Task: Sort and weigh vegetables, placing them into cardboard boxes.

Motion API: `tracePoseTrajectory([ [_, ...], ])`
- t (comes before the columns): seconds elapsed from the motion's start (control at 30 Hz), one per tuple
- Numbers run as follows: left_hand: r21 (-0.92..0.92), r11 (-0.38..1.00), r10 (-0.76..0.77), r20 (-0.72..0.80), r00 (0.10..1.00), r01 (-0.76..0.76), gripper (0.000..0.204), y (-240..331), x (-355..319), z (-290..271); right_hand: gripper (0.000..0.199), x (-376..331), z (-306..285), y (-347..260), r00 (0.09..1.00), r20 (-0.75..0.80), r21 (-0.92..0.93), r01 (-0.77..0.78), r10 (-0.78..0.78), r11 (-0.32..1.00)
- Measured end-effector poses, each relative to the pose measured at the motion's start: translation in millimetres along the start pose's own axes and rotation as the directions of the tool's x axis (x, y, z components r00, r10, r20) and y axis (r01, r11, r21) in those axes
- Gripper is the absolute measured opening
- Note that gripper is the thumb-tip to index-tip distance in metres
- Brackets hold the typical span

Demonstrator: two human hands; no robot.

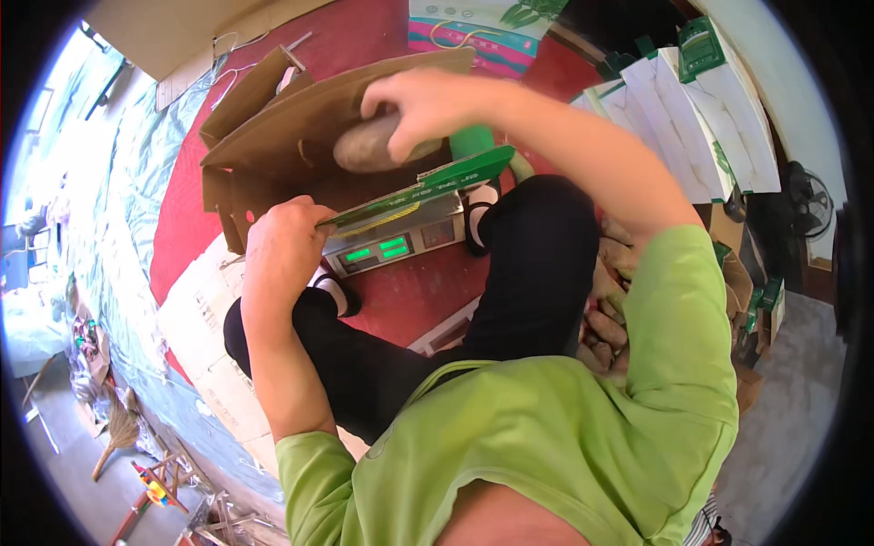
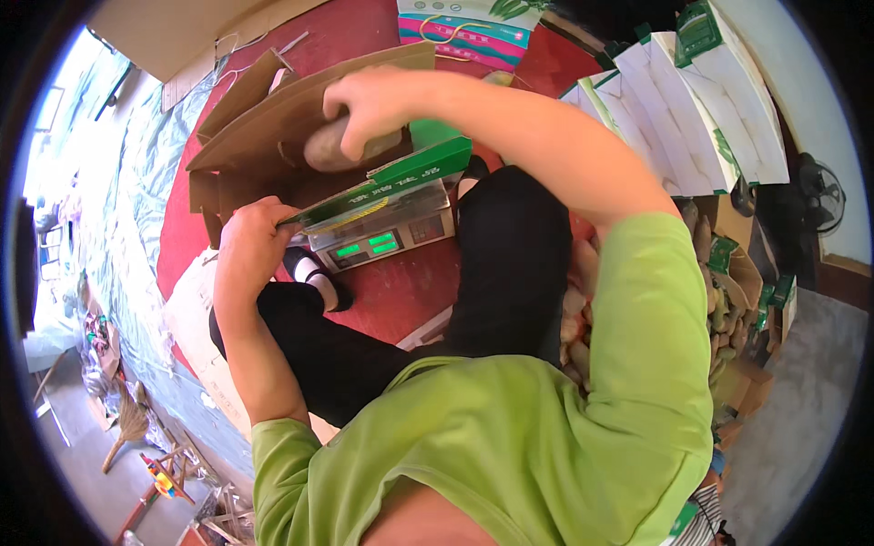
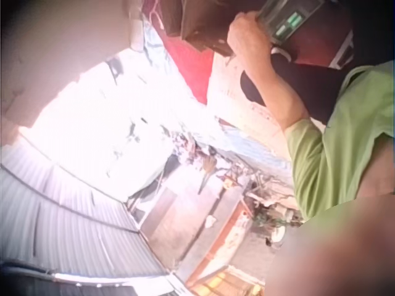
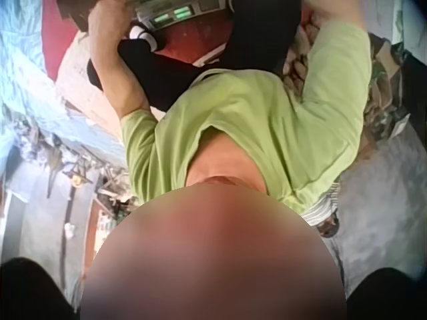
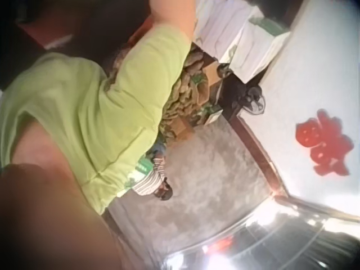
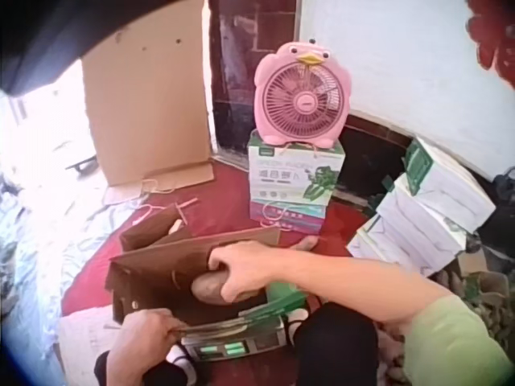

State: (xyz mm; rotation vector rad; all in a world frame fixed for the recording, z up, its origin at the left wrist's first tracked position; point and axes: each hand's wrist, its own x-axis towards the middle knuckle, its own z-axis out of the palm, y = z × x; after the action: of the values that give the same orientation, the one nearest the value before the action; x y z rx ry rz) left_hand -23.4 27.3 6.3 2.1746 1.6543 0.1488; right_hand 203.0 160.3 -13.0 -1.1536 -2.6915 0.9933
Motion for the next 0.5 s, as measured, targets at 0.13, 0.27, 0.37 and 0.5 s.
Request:
tracePoseTrajectory([
  [0.13, -0.002, 1.0, -0.012, 0.007, 1.0, 0.012, 0.016, 0.8, -2.5, -0.3, 0.066, 25.8, 28.7, -15.1, 0.959, 0.261, -0.186, -0.059, 0.108, 0.981],
  [0.27, 0.039, 0.999, 0.007, 0.016, 1.0, -0.007, 0.016, 3.2, -1.6, -1.5, 0.057, 41.6, 49.5, -3.5, 0.866, 0.476, -0.36, 0.03, 0.156, 0.933],
  [0.37, 0.033, 0.999, 0.01, 0.03, 0.999, -0.011, 0.016, 1.4, -1.6, 0.4, 0.052, 31.7, 44.2, 5.0, 0.869, 0.493, -0.263, 0.11, 0.035, 0.959],
  [0.5, -0.001, 0.998, 0.055, -0.008, 0.998, -0.055, 0.016, 3.4, -1.7, 4.7, 0.044, -3.0, -0.5, -2.3, 0.982, 0.101, 0.408, 0.107, -0.162, 0.907],
])
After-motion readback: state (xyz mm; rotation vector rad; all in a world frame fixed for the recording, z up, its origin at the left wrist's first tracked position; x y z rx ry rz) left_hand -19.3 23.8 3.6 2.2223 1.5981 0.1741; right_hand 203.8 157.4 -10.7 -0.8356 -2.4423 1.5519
